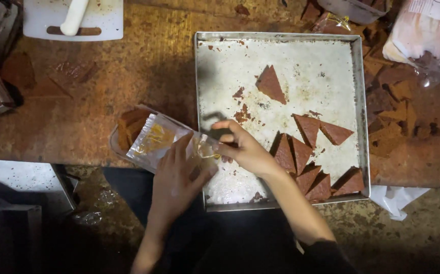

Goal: The person puts rectangular pieces of brown cake from a metal tray into small plastic bags by hand and places the bags into a plastic container.

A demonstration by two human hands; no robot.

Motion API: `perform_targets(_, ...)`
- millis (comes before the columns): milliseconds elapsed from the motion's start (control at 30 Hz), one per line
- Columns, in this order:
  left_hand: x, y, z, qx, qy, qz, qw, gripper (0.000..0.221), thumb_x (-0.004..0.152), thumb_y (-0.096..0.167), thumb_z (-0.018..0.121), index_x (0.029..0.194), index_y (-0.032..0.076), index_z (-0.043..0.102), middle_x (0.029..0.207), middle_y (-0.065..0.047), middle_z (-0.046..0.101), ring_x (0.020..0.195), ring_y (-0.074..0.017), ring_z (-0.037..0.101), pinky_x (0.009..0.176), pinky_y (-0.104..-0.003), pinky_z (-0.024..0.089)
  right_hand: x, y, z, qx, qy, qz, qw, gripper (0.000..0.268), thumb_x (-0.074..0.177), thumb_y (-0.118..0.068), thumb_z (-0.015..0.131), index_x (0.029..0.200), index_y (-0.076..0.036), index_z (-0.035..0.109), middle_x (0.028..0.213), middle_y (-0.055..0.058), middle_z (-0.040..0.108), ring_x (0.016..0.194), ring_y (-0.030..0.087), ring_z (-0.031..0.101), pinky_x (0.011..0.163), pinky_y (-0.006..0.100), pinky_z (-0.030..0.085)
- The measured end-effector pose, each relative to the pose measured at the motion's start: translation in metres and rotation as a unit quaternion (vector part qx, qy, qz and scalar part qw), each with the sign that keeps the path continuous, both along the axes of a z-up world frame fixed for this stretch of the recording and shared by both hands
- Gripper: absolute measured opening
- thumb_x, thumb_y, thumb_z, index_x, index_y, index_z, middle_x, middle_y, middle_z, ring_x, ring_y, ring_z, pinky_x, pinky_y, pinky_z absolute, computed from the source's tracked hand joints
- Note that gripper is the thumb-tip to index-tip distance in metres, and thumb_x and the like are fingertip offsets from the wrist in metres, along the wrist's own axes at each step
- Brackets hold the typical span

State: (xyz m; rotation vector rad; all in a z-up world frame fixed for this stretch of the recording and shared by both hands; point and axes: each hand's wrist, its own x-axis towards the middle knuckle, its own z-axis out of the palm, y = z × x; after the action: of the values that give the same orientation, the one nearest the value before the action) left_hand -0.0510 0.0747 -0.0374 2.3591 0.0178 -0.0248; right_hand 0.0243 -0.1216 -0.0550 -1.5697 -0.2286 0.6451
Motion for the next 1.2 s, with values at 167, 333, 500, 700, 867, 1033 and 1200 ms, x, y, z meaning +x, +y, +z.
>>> perform_targets(167, -0.015, 0.005, 0.006, -0.025, -0.192, -0.079, 0.978, 0.127, 0.05, 0.053, 0.099, 0.152, 0.016, 0.034, 0.161, -0.019, 0.038, 0.142, -0.0442, 0.045, 0.109, -0.053, 0.04, 0.006, 0.01, 0.032, 0.162, 0.111, -0.108, 0.975, 0.032, 0.095, 0.001, 0.065, 0.124, -0.005, 0.056, 0.089, 0.016, 0.068, 0.052, 0.013, 0.062, 0.039, 0.023, 0.052)
perform_targets(333, -0.015, -0.005, -0.024, -0.357, -0.178, 0.216, 0.891, 0.038, 0.093, 0.018, 0.071, 0.128, 0.008, 0.06, 0.114, -0.019, 0.072, 0.082, -0.0355, 0.075, 0.064, -0.038, 0.063, 0.016, 0.042, 0.071, 0.163, -0.038, -0.072, 0.983, 0.036, 0.101, -0.003, 0.06, 0.136, -0.004, 0.051, 0.102, 0.017, 0.065, 0.079, 0.024, 0.07, 0.061, 0.033, 0.062)
perform_targets(500, -0.007, 0.013, -0.01, -0.594, -0.123, 0.336, 0.721, 0.011, 0.105, 0.013, 0.058, 0.111, 0.004, 0.056, 0.1, -0.028, 0.072, 0.057, -0.0374, 0.073, 0.038, -0.04, 0.06, 0.008, 0.042, 0.054, -0.007, -0.266, -0.026, 0.964, 0.056, 0.088, -0.018, 0.083, 0.13, -0.002, 0.05, 0.134, 0.029, 0.056, 0.122, 0.044, 0.057, 0.098, 0.059, 0.05)
perform_targets(700, -0.007, 0.042, -0.039, -0.468, -0.057, 0.343, 0.812, 0.008, 0.109, 0.016, 0.057, 0.107, 0.008, 0.058, 0.095, -0.016, 0.076, 0.058, -0.0221, 0.072, 0.048, -0.026, 0.058, -0.001, 0.061, 0.031, -0.118, -0.167, 0.013, 0.979, 0.044, 0.09, -0.005, 0.075, 0.128, -0.009, 0.053, 0.08, 0.009, 0.075, 0.069, 0.023, 0.071, 0.064, 0.035, 0.055)
perform_targets(867, -0.009, 0.031, -0.043, 0.134, -0.083, 0.268, 0.951, 0.094, 0.069, 0.01, 0.083, 0.151, 0.009, 0.039, 0.137, -0.019, 0.048, 0.123, -0.0455, 0.046, 0.11, -0.059, 0.033, 0.005, 0.073, 0.011, -0.291, -0.305, 0.067, 0.904, 0.037, 0.079, -0.021, 0.078, 0.111, -0.01, 0.064, 0.082, 0.009, 0.071, 0.081, 0.035, 0.072, 0.072, 0.045, 0.06)
perform_targets(1033, -0.011, 0.02, -0.009, 0.084, -0.099, 0.101, 0.986, 0.034, 0.102, 0.011, 0.058, 0.134, 0.002, 0.057, 0.097, -0.018, 0.066, 0.079, -0.0355, 0.069, 0.072, -0.044, 0.058, 0.037, 0.021, 0.009, -0.237, -0.298, -0.067, 0.922, 0.017, 0.086, -0.003, 0.07, 0.102, -0.004, 0.066, 0.09, 0.02, 0.067, 0.089, 0.044, 0.066, 0.082, 0.052, 0.054)
perform_targets(1200, -0.012, 0.012, -0.035, 0.127, -0.094, 0.041, 0.987, 0.052, 0.091, 0.059, 0.07, 0.12, 0.016, 0.069, 0.094, -0.006, 0.069, 0.082, -0.0326, 0.072, 0.072, -0.041, 0.058, 0.104, -0.059, -0.056, -0.411, -0.275, -0.306, 0.814, 0.029, 0.096, -0.01, 0.072, 0.119, 0.006, 0.063, 0.108, 0.027, 0.06, 0.105, 0.051, 0.061, 0.09, 0.056, 0.052)
